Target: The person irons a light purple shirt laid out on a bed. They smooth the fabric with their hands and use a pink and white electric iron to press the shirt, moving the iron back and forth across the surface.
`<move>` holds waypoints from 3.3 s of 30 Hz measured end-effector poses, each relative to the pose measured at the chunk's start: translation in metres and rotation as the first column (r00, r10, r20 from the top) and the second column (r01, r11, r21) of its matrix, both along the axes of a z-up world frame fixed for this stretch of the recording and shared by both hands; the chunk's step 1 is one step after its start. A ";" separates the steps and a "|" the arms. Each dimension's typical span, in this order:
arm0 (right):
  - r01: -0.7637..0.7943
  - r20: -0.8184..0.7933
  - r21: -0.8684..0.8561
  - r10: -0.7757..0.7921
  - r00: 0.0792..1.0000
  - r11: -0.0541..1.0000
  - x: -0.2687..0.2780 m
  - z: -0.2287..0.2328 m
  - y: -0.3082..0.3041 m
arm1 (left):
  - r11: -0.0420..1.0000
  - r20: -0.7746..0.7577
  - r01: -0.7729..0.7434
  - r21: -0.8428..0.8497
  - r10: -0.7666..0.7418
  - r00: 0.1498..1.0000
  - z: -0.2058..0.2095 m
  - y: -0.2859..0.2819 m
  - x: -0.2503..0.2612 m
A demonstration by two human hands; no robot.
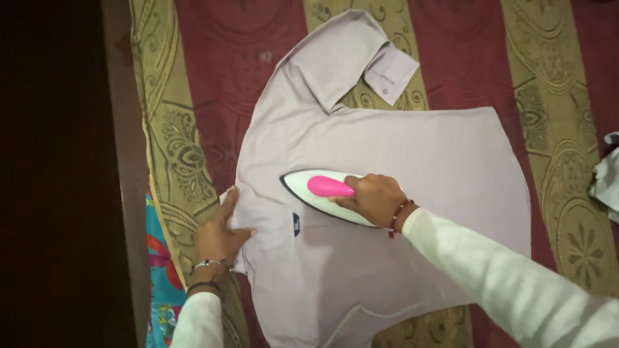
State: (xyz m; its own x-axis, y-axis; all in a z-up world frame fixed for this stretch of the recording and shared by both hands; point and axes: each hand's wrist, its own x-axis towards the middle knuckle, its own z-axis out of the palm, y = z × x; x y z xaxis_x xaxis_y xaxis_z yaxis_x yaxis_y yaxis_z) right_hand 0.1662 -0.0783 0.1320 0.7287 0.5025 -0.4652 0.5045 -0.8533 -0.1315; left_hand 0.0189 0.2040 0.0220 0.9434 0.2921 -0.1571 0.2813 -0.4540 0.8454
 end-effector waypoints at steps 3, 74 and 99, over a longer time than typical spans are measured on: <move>0.016 0.073 0.090 -0.023 0.997 0.996 0.002 -0.011 0.023 | 0.994 -0.007 -0.026 -0.111 0.025 1.000 -0.005 -0.001 -0.003; -0.026 0.056 0.073 0.022 0.998 0.997 0.118 -0.003 -0.034 | 0.897 -0.470 0.255 0.361 -0.061 0.881 -0.007 -0.020 0.016; -0.087 0.023 -0.029 0.087 0.996 0.996 0.150 0.002 -0.052 | 0.871 -0.603 0.178 0.457 0.157 0.782 0.017 -0.042 0.028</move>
State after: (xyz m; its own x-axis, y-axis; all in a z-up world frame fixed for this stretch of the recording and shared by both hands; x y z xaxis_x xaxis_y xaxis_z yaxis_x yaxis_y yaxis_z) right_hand 0.3162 -0.1304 0.1341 0.6942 0.5515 -0.4626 0.5797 -0.8093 -0.0949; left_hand 0.0472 0.1616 0.0388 0.6962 0.4756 -0.5377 0.6442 -0.7444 0.1757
